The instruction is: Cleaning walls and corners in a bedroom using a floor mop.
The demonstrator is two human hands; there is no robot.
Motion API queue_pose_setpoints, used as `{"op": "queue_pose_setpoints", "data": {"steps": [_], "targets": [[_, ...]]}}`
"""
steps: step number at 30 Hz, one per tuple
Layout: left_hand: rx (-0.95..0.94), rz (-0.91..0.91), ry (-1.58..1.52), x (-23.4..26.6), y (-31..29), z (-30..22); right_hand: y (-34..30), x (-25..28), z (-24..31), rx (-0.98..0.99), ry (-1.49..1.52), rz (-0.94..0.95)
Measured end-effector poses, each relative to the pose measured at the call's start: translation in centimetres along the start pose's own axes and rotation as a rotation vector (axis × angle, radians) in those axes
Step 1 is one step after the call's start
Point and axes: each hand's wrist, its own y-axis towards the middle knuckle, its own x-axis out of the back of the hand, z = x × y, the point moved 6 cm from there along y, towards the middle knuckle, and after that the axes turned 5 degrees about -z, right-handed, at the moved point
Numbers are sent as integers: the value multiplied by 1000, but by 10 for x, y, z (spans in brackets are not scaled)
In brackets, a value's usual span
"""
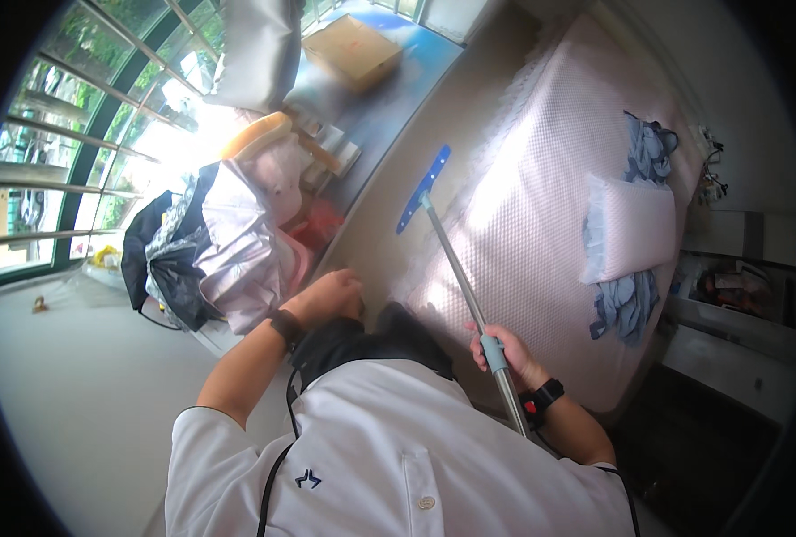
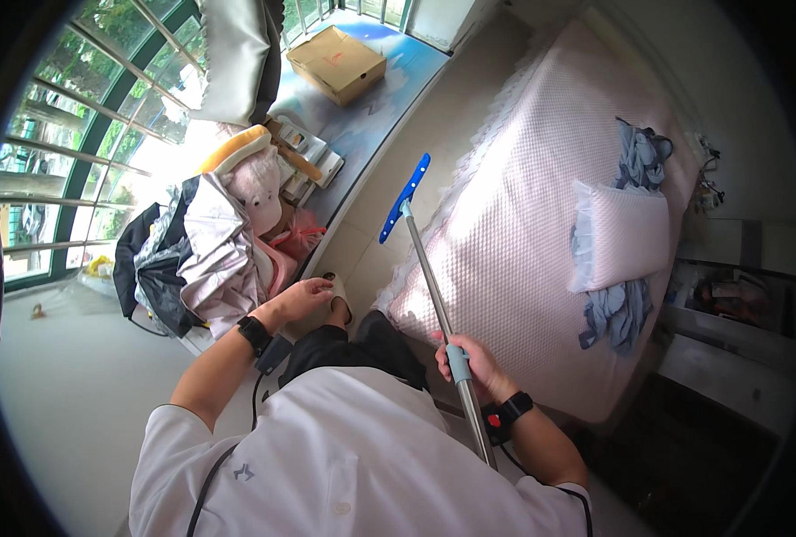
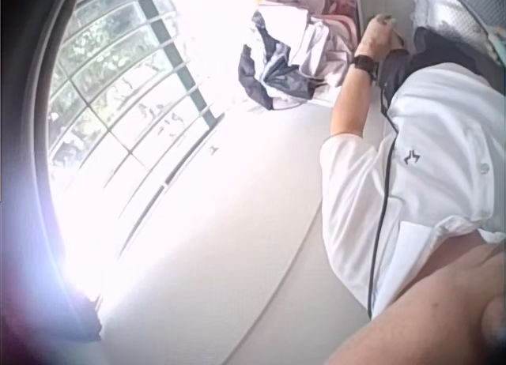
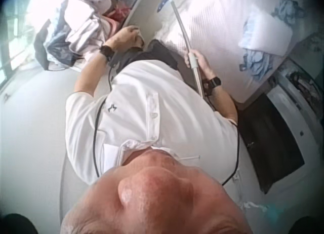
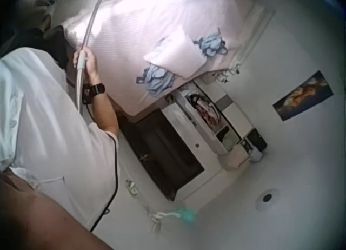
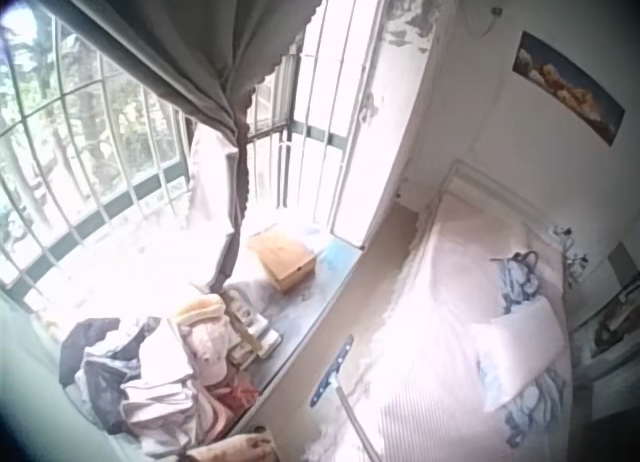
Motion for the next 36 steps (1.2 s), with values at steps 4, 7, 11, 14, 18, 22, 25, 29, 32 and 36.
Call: {"op": "queue_pose_setpoints", "data": {"steps": [4, 7, 11, 14, 18, 22, 25, 29, 32, 36], "targets": [[68, 34, -85, 19, 31, 21, 2, -19, 6, 8, -1, -37], [105, 74, -167, 35, 52, 13, 2, -32, 18, 16, 12, -78], [-39, 177, -50, 53, 77, -13, 6, -41, 32, 35, 85, -70], [171, 188, -135, 72, 100, -28, 13, -37, 53, 56, 127, -69], [54, 218, -59, 90, 143, -51, 33, -15, 90, 77, 177, -59], [186, 288, -185, 95, 218, -69, 60, 14, 143, 70, 150, -78], [-70, 361, -79, 94, 278, -94, 92, 41, 188, 88, 162, -66], [322, 479, -251, 61, 350, -133, 93, 51, 259, 87, 151, -119], [453, 501, -487, 37, 392, -177, 91, 54, 304, 133, 80, -116], [476, 438, -740, 23, 437, -235, 87, 51, 349, 184, -39, -187]]}}
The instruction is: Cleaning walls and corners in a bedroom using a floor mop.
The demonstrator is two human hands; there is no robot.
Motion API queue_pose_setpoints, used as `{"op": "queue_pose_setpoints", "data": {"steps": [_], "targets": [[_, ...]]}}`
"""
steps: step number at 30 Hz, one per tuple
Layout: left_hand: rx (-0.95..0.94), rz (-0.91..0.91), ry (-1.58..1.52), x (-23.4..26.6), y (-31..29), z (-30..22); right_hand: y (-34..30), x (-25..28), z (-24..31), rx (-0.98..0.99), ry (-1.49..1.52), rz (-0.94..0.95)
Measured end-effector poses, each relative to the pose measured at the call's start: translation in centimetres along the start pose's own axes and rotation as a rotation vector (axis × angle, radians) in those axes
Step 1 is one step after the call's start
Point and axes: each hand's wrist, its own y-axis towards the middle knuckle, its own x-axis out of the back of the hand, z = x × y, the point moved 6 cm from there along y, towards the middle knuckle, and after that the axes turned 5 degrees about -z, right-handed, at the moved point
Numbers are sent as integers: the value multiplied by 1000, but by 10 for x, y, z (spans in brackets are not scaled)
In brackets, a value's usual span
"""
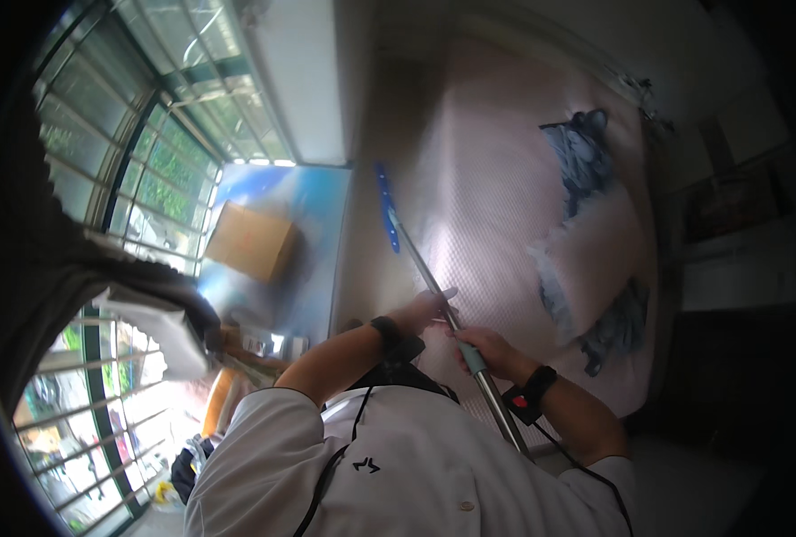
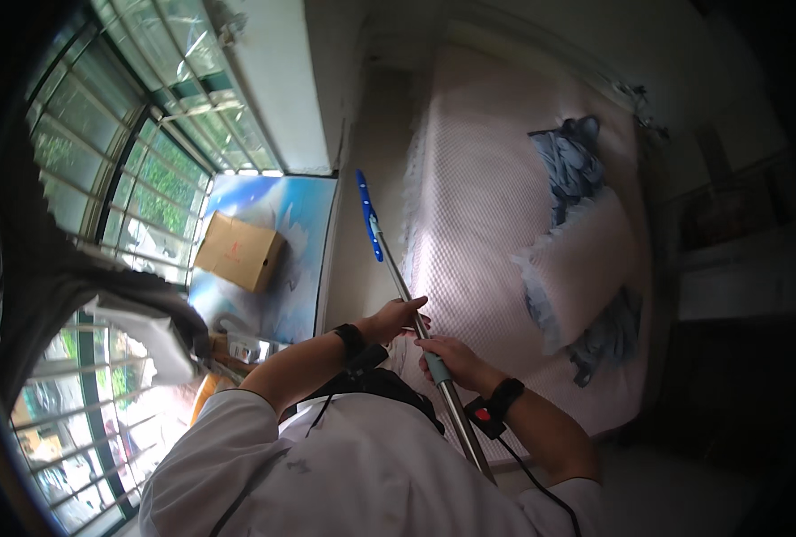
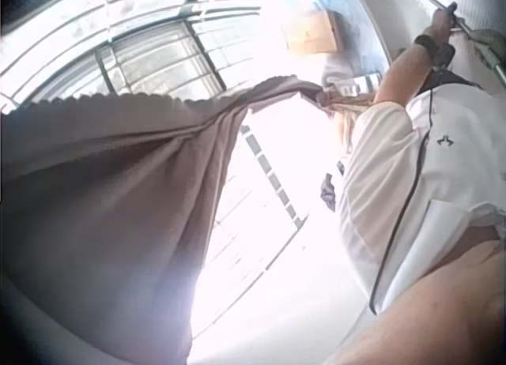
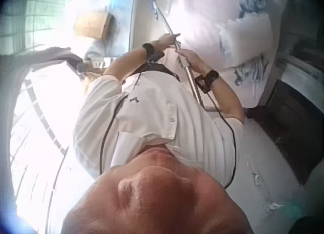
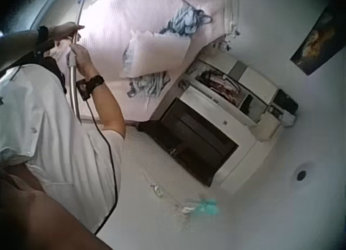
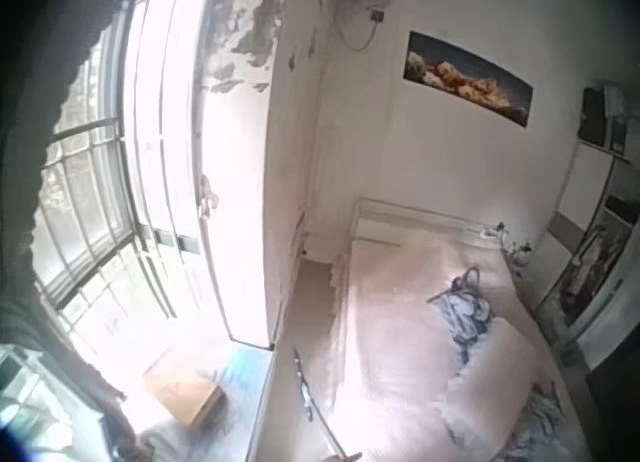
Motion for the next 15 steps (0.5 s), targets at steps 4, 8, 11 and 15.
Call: {"op": "queue_pose_setpoints", "data": {"steps": [4, 8, 11, 15], "targets": [[-147, -146, -174, 16, 45, -29, -23, -5, 45, -42, 23, -6], [-124, -334, -82, 43, 78, -83, -57, 16, 66, -16, -60, -86], [-187, -396, -88, 69, 108, -121, -102, 21, 93, -53, -70, -109], [-231, -396, -221, 89, 141, -175, -144, 15, 103, -174, -159, -86]]}}
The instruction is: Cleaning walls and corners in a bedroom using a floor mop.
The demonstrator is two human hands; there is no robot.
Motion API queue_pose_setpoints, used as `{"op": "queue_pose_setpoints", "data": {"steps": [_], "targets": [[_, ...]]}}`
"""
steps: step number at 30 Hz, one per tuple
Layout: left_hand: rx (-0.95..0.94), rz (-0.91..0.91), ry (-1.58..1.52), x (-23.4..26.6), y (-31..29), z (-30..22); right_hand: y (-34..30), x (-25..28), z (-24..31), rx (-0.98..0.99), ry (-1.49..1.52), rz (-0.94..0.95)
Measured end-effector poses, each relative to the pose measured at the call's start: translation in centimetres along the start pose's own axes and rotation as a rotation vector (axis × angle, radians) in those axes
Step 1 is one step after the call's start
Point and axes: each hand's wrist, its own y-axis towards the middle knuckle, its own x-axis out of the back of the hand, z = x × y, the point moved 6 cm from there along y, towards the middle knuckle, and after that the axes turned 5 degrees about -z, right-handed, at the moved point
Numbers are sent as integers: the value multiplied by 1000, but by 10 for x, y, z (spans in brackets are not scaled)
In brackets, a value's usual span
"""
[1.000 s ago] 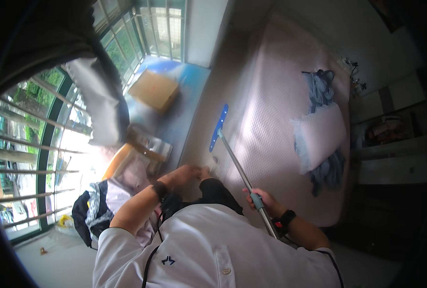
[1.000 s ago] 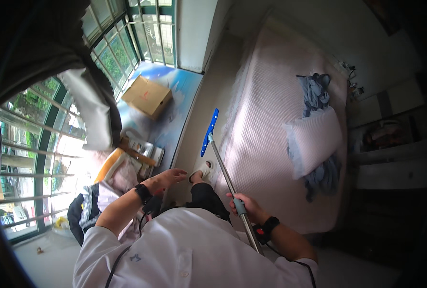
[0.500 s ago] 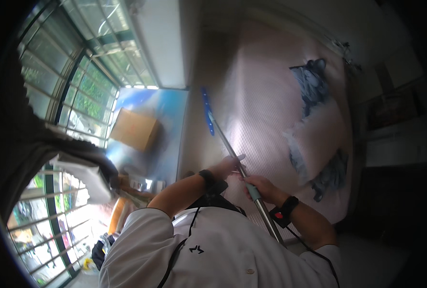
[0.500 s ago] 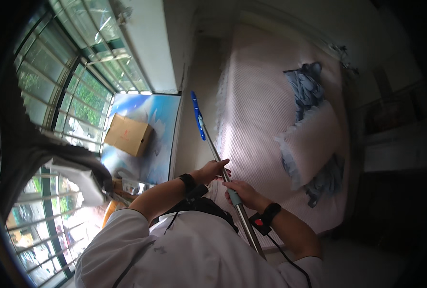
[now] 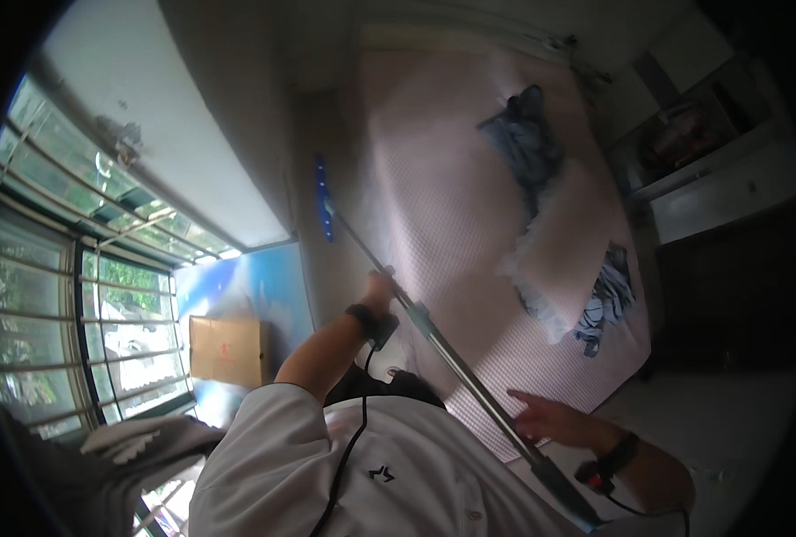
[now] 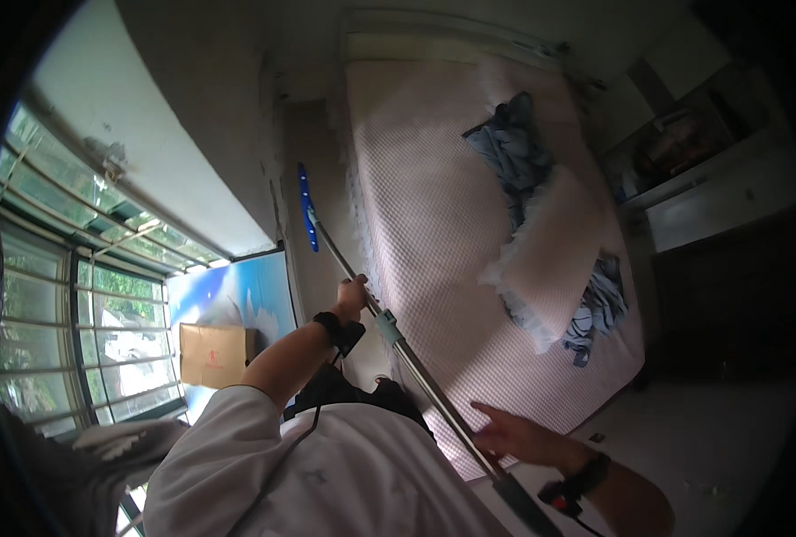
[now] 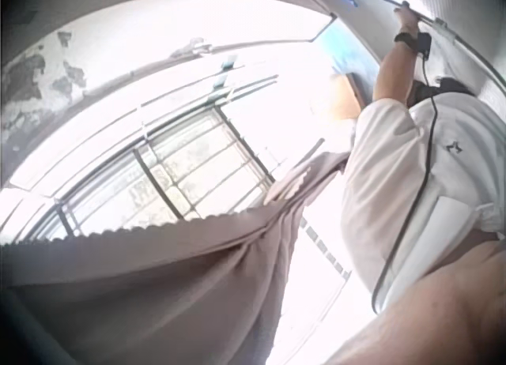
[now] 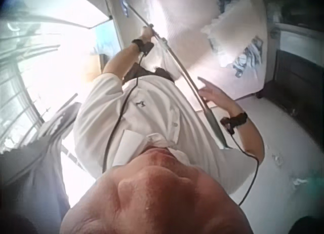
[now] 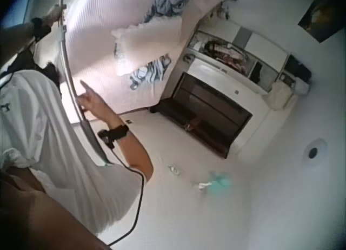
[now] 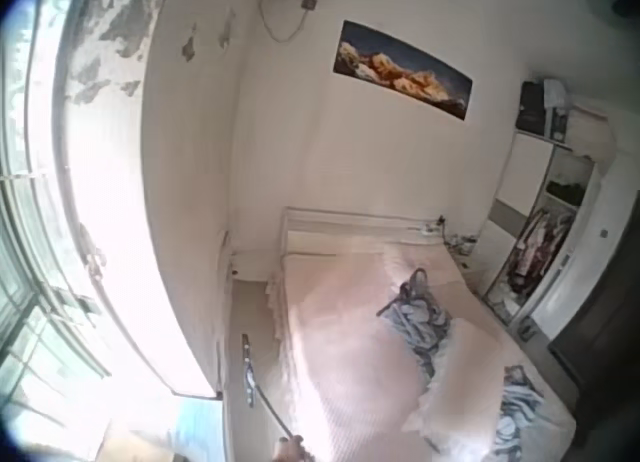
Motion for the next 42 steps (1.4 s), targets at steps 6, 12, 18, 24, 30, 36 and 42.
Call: {"op": "queue_pose_setpoints", "data": {"steps": [6, 12, 18, 24, 30, 36, 42], "targets": [[-78, -28, 137, -31, 44, -55, -87, 9, 13, -93, -123, -279], [-42, 30, 33, -57, 58, -85, -117, 15, 33, -354, 88, -270], [-1, 125, -37, -72, 70, -106, -84, 24, 7, -142, 326, -241], [186, 247, 28, -88, 59, -64, 21, 48, 13, 61, 195, -309], [-48, 55, 450, -93, 146, -23, 123, 85, 53, 126, 65, -392], [-272, -21, 636, -55, 252, -116, 239, 87, 157, 96, 633, -152], [-368, -25, 700, -60, 328, -231, 352, 101, 285, 229, 488, -183]]}}
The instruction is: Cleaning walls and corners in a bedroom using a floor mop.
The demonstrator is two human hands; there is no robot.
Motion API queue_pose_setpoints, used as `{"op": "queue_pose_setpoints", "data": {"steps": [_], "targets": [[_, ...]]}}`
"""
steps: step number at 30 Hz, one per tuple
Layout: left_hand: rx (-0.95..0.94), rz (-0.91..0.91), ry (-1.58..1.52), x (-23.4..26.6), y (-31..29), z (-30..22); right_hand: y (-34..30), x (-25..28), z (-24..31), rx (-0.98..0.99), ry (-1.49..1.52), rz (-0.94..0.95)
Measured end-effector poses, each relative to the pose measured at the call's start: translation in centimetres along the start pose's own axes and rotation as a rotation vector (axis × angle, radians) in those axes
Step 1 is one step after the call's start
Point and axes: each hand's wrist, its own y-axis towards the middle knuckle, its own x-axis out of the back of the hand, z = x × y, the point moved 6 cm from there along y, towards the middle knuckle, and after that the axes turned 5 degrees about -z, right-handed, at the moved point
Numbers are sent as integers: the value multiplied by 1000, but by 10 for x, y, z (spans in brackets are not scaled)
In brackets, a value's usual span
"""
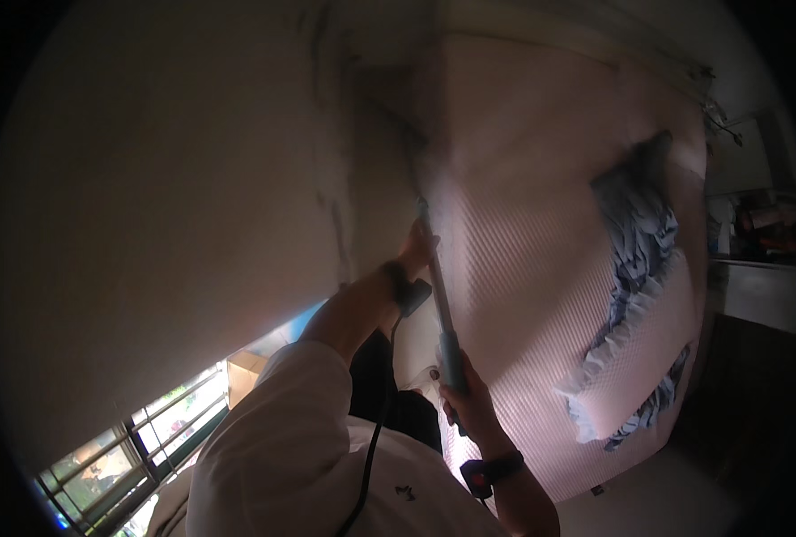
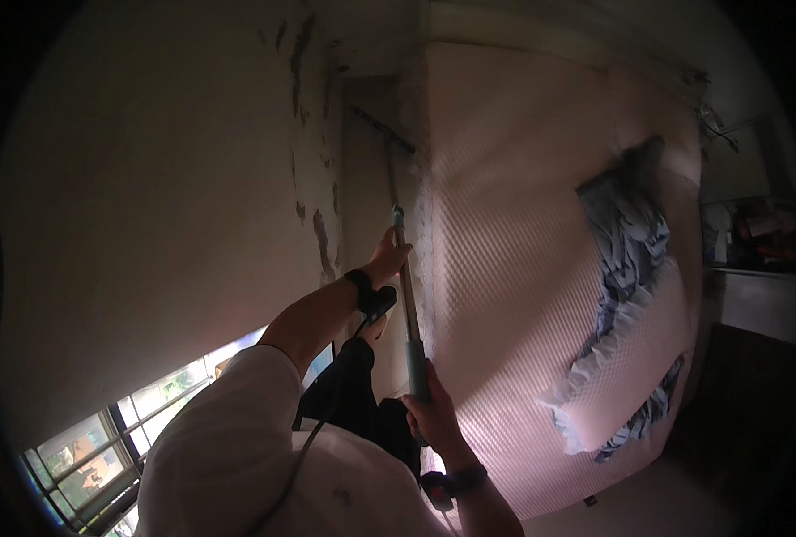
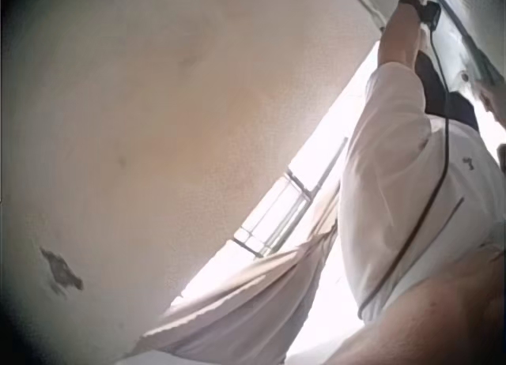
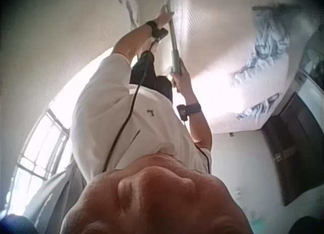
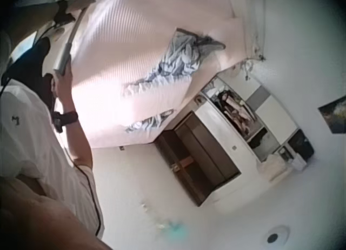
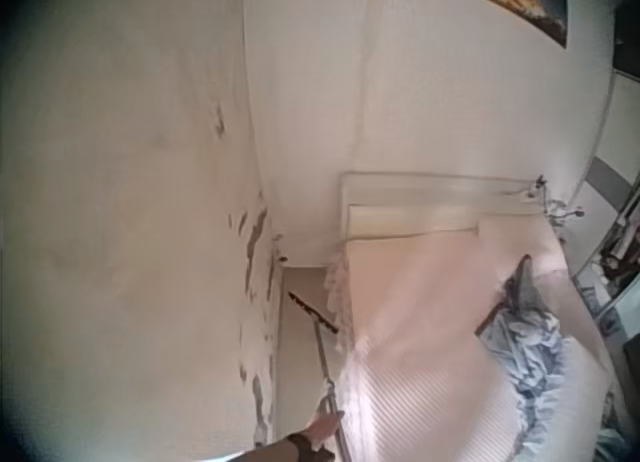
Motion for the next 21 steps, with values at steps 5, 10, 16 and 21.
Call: {"op": "queue_pose_setpoints", "data": {"steps": [5, 10, 16, 21], "targets": [[-76, -47, 23, 26, 96, 4, 104, -23, 44, 127, -309, -96], [-60, -28, 92, 20, 136, 2, 170, -31, 75, 378, -660, -229], [-37, -56, 72, 39, 180, -10, 230, -45, 92, 437, -737, -245], [36, 8, -57, 26, 201, -29, 284, -34, 110, 500, -789, -338]]}}
